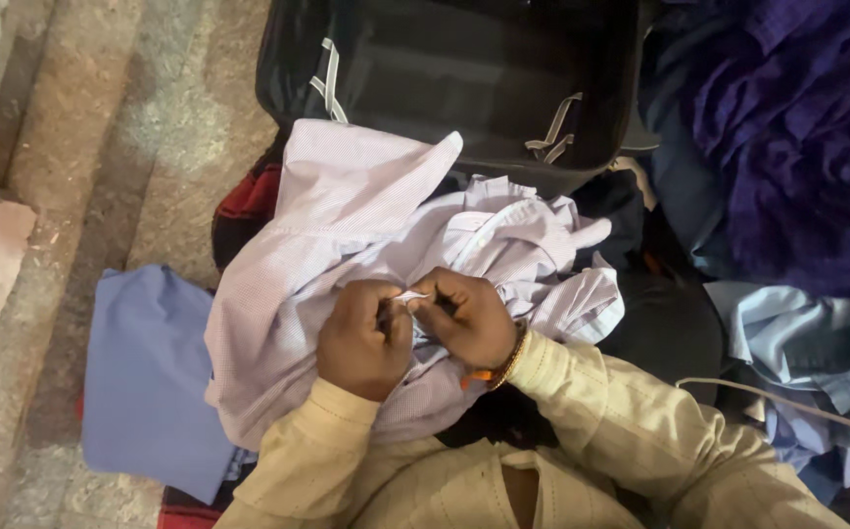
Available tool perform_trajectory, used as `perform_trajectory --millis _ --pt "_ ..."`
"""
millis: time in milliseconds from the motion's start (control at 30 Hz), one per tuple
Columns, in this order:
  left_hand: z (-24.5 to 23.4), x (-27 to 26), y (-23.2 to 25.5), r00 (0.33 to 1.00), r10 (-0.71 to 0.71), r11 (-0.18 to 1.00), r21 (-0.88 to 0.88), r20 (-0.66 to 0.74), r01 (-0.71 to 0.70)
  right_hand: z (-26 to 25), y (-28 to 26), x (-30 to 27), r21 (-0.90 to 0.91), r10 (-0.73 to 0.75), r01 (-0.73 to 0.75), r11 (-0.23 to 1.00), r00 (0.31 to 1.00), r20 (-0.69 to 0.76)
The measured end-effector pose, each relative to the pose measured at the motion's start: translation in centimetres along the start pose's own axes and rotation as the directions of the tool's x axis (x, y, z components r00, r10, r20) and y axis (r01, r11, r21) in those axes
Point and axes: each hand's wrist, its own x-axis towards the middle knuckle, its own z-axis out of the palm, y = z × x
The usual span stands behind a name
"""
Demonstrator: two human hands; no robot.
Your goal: The person buttons a light-colored striped shirt and a purple plaid shirt, then folds them and places them into a suitcase. The task involves handling the shirts by hand to fasten buttons and fold the fabric neatly.
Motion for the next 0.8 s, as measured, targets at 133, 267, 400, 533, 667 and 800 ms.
perform_trajectory --millis 133,267,400,533,667,800 --pt "-0.7 0.5 0.1 0.987 -0.151 0.971 -0.180 0.048 0.157 -0.1 -0.9 -0.2 -0.194 -0.075 0.056 0.979 0.993 -0.094" --pt "-1.3 0.8 0.1 0.962 -0.246 0.937 -0.223 0.120 0.268 -0.5 -1.0 0.2 -0.332 -0.252 0.208 0.920 0.963 -0.096" --pt "-1.4 0.6 -0.2 0.986 -0.128 0.960 -0.235 0.109 0.151 -0.8 0.0 0.2 -0.477 -0.479 0.401 0.782 0.876 -0.050" --pt "-1.2 -0.1 -0.2 0.962 -0.230 0.937 -0.234 0.150 0.260 -0.9 0.1 0.2 -0.488 -0.473 0.395 0.778 0.880 -0.042" --pt "-0.7 -0.3 -0.2 0.985 -0.155 0.984 -0.071 0.079 0.161 -0.7 -0.9 0.1 -0.405 -0.206 0.152 0.902 0.974 -0.095" --pt "-2.1 0.0 -0.3 0.995 -0.068 0.997 0.051 0.069 0.065 -1.4 -1.4 0.9 -0.248 -0.110 0.075 0.966 0.985 -0.132"
